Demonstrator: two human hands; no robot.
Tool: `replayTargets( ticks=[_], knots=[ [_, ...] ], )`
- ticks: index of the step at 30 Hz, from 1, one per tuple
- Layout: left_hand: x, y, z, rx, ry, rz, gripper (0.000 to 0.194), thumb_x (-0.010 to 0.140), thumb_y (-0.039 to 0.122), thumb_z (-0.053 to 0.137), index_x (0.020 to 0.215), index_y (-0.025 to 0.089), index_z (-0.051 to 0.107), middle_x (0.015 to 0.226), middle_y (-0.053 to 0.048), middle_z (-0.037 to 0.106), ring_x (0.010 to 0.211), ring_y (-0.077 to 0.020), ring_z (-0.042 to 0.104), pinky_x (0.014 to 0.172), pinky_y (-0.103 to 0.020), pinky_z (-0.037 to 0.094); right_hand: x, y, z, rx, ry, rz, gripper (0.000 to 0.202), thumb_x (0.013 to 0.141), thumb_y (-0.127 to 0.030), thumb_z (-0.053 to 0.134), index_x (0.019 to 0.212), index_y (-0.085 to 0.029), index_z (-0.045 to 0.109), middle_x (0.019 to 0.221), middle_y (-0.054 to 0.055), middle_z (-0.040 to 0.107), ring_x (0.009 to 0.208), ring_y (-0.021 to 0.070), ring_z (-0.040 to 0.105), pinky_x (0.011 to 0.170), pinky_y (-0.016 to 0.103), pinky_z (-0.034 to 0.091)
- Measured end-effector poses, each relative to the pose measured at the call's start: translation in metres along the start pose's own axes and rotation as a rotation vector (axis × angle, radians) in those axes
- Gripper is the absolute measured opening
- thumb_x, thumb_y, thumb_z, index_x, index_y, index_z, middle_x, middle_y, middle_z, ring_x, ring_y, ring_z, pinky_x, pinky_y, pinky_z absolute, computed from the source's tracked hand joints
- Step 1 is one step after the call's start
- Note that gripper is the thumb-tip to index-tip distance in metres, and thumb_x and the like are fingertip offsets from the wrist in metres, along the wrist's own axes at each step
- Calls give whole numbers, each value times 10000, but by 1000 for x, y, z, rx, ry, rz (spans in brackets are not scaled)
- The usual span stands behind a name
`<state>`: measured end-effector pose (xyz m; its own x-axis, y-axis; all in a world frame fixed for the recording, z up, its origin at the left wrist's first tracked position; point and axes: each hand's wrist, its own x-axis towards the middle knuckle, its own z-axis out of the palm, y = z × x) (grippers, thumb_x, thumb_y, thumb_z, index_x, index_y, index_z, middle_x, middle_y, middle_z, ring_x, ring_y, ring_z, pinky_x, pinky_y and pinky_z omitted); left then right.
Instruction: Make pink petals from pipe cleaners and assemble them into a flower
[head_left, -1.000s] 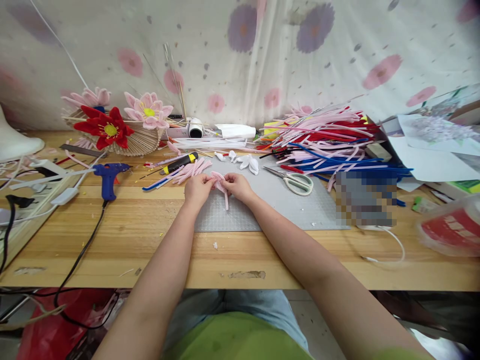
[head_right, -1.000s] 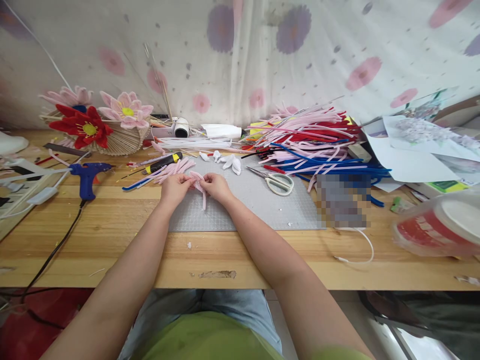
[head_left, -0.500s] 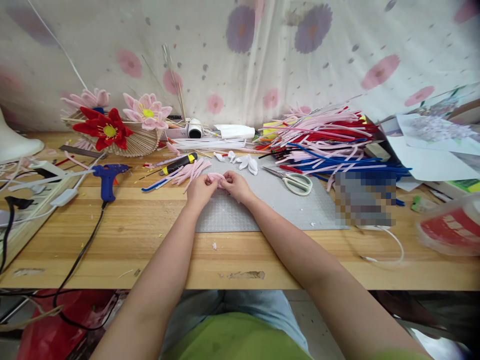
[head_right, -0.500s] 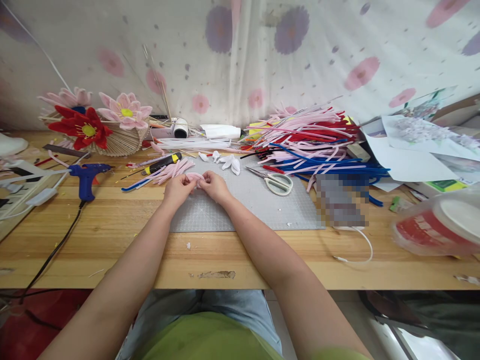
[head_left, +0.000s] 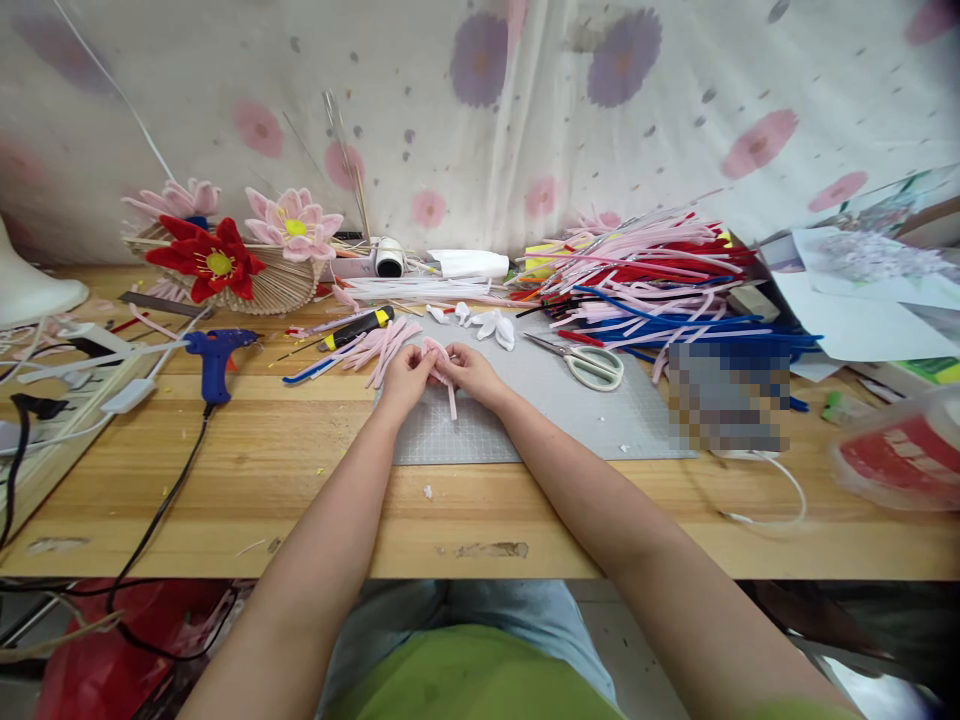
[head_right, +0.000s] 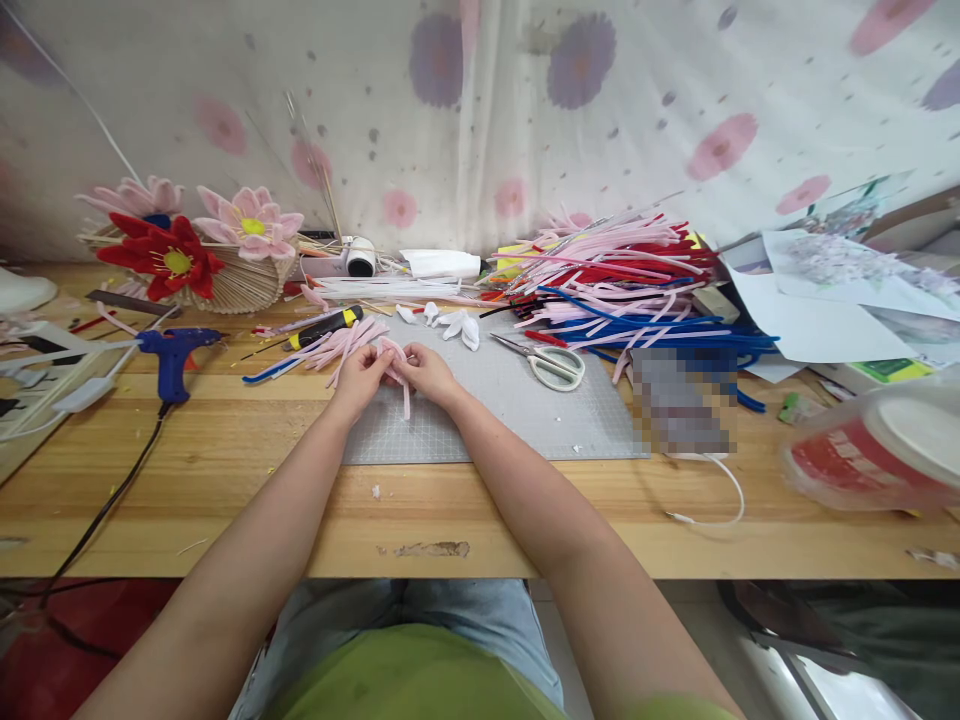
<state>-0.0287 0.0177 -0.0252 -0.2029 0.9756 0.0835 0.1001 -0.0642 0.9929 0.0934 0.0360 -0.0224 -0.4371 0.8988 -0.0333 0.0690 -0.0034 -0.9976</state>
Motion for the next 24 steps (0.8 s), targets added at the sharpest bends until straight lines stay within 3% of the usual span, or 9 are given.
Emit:
replayTargets(
  ticks=[7,13,24],
  knots=[
    [1,3,-1,-96,-17,0,208,636,323,639,691,169,511,606,19,560,510,-102,523,517,-243,442,-1,-3,-2,50,-11,30,171,789,-318,544,815,-190,434,594,-40,626,504,87,572,447,165,417],
    [5,-1,-6,-30,144,77,134,665,271,598,686,170,513,598,35,521,551,-84,500,564,-216,437,-4,-9,-2,36,-87,95,178,711,-267,646,717,-154,508,598,-12,639,474,63,548,459,159,443],
    [0,7,-4,-105,169,-62,218,602,281,678,650,148,512,542,39,533,475,-84,515,505,-230,449,1,0,3,-109,102,85,165,777,-227,535,630,-164,495,537,-6,619,422,72,516,434,177,410]
  ],
)
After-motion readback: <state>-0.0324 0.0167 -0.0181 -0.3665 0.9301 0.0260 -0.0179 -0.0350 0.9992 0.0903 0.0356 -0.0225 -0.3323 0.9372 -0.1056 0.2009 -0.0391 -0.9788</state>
